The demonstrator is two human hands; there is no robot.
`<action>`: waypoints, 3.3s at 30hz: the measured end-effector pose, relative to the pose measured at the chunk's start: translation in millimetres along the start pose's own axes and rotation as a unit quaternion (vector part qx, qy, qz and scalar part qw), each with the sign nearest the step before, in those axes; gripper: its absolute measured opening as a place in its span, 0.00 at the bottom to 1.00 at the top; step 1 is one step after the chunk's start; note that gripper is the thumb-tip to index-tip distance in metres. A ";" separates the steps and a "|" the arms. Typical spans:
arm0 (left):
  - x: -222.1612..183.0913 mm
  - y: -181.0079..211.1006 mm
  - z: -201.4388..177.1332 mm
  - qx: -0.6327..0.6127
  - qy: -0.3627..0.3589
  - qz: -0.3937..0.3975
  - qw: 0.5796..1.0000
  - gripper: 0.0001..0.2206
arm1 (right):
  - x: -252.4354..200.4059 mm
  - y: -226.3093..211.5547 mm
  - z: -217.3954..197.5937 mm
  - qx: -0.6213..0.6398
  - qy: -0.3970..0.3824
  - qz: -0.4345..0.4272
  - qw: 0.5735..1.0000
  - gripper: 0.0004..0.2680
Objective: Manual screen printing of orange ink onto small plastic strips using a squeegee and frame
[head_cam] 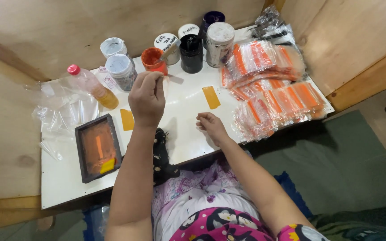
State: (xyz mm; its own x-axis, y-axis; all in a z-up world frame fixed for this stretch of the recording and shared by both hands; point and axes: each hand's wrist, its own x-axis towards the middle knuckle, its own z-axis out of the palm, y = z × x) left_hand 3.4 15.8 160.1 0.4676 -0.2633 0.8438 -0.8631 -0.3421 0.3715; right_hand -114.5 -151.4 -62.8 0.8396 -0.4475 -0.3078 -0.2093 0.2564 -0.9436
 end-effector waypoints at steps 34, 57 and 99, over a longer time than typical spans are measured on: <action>-108.9 -123.9 -41.1 -0.087 0.138 -0.301 0.939 0.04 | 15.7 -18.3 16.6 0.253 -0.001 -0.040 0.967 0.37; -100.6 -69.2 -37.3 -0.186 0.113 -0.256 0.942 0.04 | -6.0 -44.0 -68.4 0.145 -0.158 -0.276 0.937 0.23; -39.4 -3.9 13.0 -0.081 0.259 -0.214 0.939 0.04 | -62.8 26.6 110.6 -0.355 0.099 -0.349 0.862 0.31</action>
State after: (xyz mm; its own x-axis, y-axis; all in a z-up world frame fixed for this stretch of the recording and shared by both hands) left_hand -9.2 15.8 120.4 0.6581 0.3548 0.6641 -0.6553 -0.1644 0.7372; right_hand -117.4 -21.7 -55.2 0.7976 -0.4365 0.4163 -0.0008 -0.6909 -0.7229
